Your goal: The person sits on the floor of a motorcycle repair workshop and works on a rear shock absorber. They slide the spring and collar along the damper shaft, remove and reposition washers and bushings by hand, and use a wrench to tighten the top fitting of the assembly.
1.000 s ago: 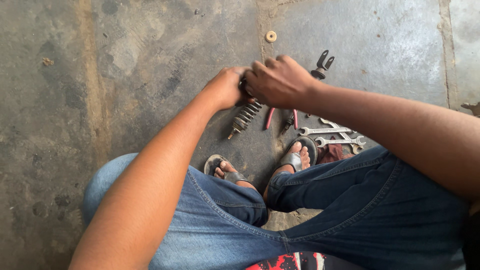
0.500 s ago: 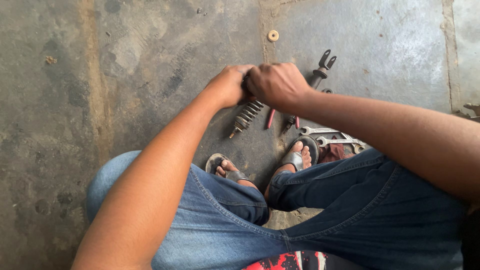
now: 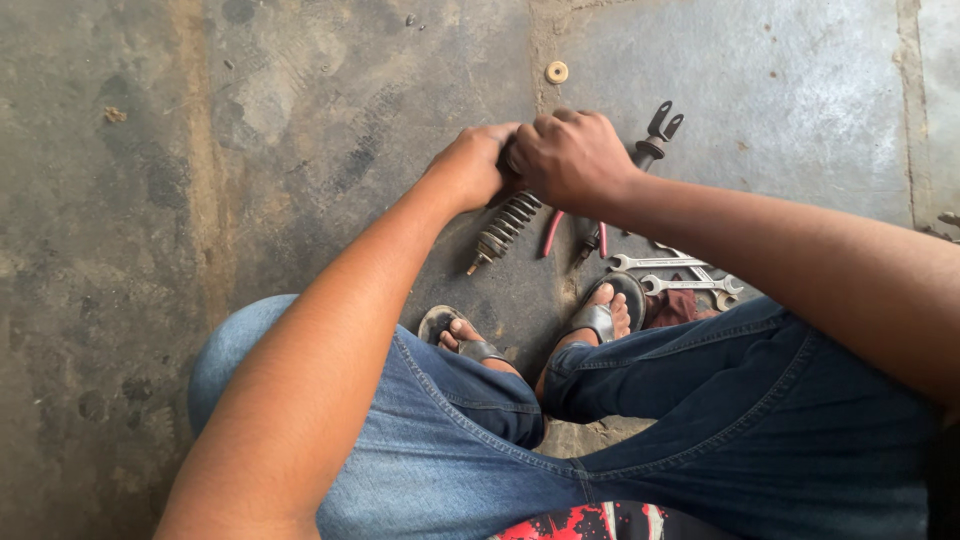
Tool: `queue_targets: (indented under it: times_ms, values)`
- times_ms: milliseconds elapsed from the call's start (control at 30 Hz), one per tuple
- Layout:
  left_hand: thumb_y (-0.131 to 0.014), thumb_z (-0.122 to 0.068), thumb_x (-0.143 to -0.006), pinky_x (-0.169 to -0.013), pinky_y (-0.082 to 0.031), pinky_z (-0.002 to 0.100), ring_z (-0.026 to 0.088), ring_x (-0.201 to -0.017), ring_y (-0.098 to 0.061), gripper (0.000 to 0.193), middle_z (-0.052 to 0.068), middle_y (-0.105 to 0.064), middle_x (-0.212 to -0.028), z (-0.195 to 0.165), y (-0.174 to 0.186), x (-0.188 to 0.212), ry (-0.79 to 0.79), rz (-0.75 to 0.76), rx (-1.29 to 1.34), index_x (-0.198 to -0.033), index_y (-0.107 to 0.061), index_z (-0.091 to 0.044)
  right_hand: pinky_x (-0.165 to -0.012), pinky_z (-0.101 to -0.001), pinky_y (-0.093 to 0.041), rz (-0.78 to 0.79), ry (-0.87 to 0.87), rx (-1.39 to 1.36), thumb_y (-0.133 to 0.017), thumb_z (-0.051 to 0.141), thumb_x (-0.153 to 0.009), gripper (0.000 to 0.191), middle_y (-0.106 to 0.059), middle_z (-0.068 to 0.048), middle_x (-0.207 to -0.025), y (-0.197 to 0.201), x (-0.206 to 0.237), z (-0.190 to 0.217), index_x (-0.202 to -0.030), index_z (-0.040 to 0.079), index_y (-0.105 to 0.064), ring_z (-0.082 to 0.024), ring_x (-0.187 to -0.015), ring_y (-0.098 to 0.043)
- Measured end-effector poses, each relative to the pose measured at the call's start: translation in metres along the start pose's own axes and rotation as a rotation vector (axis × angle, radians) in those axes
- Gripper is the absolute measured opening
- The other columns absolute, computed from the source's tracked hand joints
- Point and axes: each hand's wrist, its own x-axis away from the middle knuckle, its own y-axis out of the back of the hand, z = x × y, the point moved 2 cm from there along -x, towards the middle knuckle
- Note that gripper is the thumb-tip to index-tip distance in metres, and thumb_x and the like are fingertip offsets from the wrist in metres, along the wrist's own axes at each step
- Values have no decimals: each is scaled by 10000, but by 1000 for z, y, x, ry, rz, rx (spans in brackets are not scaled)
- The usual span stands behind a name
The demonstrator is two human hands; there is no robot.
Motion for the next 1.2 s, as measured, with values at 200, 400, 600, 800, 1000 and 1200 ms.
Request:
queue_targets:
  times_ms: [200, 400, 600, 800, 1000, 1200]
  values:
    - [-846, -127, -743, -843, -572, 415, 300, -989, -732, 401, 174, -752, -1051, 10, -8, -3, -17, 79, -17, -1096, -677, -41, -649, -371, -587, -260, 531, 137, -617, 402, -974, 333, -667, -93, -876, 12, 3, -8, -922, 76, -655, -221, -752, -671]
    - [-774, -98, -826, -824, -601, 392, 250, -933, -774, 246, 178, -800, -997, 8, -22, -4, 79, 274, 58, -1051, -731, -8, -652, -365, -606, -253, 849, 16, -627, 272, -962, 179, -651, -72, -856, 16, 7, -17, -909, 102, -644, -217, -772, -682]
    - [-712, -20, -824, -851, -575, 383, 234, -963, -729, 301, 141, -761, -1065, 9, -12, -7, 42, 102, 81, -1123, -682, -44, -607, -383, -590, -286, 280, -72, -657, 258, -989, 219, -664, -84, -850, 3, 5, 0, -897, 61, -635, -220, -727, -676]
    - [-701, -13, -857, -837, -587, 385, 240, -960, -732, 251, 163, -761, -1053, 14, -16, -8, 29, 104, 48, -1106, -685, -36, -667, -400, -599, -217, 637, -133, -647, 316, -1027, 314, -623, -99, -818, 15, -2, -12, -870, 48, -595, -229, -721, -664]
    - [-745, -62, -850, -814, -595, 383, 241, -953, -764, 275, 146, -780, -1037, 7, -17, -2, 46, 165, 113, -1121, -696, -61, -691, -420, -604, -148, 610, -159, -643, 308, -999, 303, -628, -102, -783, 14, 6, -15, -839, 57, -585, -265, -735, -680]
    - [-779, -70, -771, -870, -571, 384, 270, -1002, -740, 466, 138, -758, -1094, 3, -11, -6, 25, -89, 96, -1221, -666, -110, -644, -464, -577, -212, 147, -268, -652, 204, -979, 184, -693, -120, -855, 9, 0, -13, -897, 41, -629, -321, -779, -705]
